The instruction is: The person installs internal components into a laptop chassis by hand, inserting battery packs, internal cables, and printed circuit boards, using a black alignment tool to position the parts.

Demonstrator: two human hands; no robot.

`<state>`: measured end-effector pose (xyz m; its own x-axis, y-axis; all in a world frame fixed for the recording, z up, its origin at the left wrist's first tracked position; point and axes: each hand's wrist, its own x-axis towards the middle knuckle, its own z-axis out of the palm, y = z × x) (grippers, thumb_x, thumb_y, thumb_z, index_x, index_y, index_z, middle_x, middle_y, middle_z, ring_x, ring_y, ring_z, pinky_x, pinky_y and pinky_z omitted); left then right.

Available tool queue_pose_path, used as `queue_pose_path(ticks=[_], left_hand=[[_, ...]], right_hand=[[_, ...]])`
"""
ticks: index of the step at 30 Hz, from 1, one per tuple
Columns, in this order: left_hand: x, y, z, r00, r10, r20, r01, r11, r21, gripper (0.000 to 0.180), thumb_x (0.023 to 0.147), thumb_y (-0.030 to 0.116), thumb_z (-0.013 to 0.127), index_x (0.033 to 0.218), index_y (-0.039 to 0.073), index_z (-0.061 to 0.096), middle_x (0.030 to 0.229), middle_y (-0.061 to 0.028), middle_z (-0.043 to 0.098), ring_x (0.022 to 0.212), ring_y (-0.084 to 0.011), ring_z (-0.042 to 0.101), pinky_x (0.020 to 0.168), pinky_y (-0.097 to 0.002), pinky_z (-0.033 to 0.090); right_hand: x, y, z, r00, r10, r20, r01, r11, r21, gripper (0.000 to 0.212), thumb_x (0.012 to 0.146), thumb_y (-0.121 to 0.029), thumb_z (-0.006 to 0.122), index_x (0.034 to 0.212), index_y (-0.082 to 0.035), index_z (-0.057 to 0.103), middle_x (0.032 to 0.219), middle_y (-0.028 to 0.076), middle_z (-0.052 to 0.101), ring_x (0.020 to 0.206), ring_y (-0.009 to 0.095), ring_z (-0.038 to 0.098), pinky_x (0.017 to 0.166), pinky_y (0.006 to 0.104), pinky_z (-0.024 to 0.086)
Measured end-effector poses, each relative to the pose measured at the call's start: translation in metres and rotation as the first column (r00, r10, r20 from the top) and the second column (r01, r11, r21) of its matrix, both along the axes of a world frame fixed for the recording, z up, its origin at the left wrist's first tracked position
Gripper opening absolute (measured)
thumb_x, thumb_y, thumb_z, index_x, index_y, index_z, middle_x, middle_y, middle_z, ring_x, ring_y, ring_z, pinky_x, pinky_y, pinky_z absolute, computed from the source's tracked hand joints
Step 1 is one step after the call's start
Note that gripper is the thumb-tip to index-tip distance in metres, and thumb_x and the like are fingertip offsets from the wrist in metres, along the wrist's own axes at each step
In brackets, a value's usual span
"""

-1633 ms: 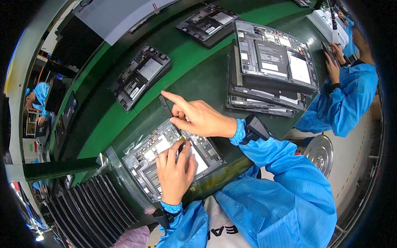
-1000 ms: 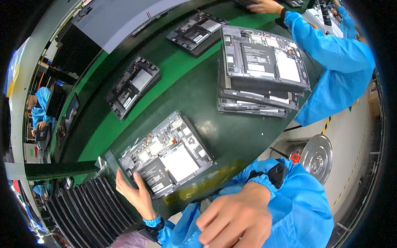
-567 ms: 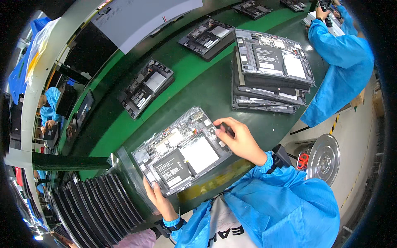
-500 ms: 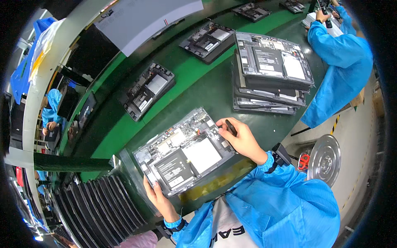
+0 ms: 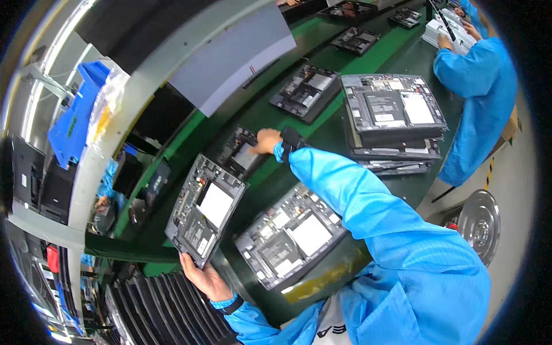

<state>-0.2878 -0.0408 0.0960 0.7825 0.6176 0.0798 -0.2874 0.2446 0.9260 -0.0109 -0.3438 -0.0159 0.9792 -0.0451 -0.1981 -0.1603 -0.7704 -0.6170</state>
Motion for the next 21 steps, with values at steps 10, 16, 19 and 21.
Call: queue_pose_path(ticks=[10,16,19,21], left_hand=[[0.15,0.071,-0.048,0.974,-0.211,0.087,0.218,0.973,-0.08,0.039,0.109,0.025,0.06,0.135,-0.004,0.062,0.131,-0.0125,0.069,0.118,-0.0228,0.065,0.104,-0.0391,0.052],[0.228,0.08,-0.088,0.985,-0.13,-0.111,0.126,0.991,-0.047,0.033,0.108,0.018,0.057,0.137,0.001,0.06,0.13,-0.0135,0.067,0.112,-0.024,0.067,0.092,-0.0401,0.057],[0.25,0.068,-0.13,0.945,-0.162,-0.284,0.149,0.987,-0.066,0.033,0.107,0.014,0.058,0.138,0.001,0.061,0.132,-0.0137,0.067,0.117,-0.0221,0.064,0.096,-0.041,0.055],[0.245,0.083,-0.171,0.971,-0.162,-0.178,0.167,0.986,0.013,0.04,0.106,0.017,0.062,0.142,0.0,0.059,0.135,-0.0133,0.066,0.121,-0.0231,0.063,0.103,-0.0417,0.051]], right_hand=[[-0.004,-0.011,0.008,0.974,0.032,-0.223,0.151,0.64,0.754,0.04,0.079,-0.034,0.087,0.089,0.002,0.074,0.087,0.018,0.072,0.089,0.035,0.072,0.082,0.0449,0.055],[-0.146,-0.096,0.137,0.848,-0.456,0.271,0.261,0.803,0.535,0.055,0.084,-0.023,0.081,0.128,-0.002,0.054,0.081,0.02,0.069,0.081,0.038,0.071,0.074,0.0455,0.053],[-0.208,-0.103,0.157,0.642,-0.587,0.493,0.31,0.787,0.533,0.047,0.09,-0.015,0.077,0.131,-0.006,0.054,0.074,0.015,0.067,0.062,0.032,0.063,0.06,0.0436,0.045],[-0.243,-0.108,0.163,0.641,-0.634,0.433,0.269,0.714,0.646,0.045,0.092,-0.01,0.077,0.13,-0.004,0.055,0.091,0.016,0.073,0.074,0.018,0.067,0.065,0.0329,0.049]])
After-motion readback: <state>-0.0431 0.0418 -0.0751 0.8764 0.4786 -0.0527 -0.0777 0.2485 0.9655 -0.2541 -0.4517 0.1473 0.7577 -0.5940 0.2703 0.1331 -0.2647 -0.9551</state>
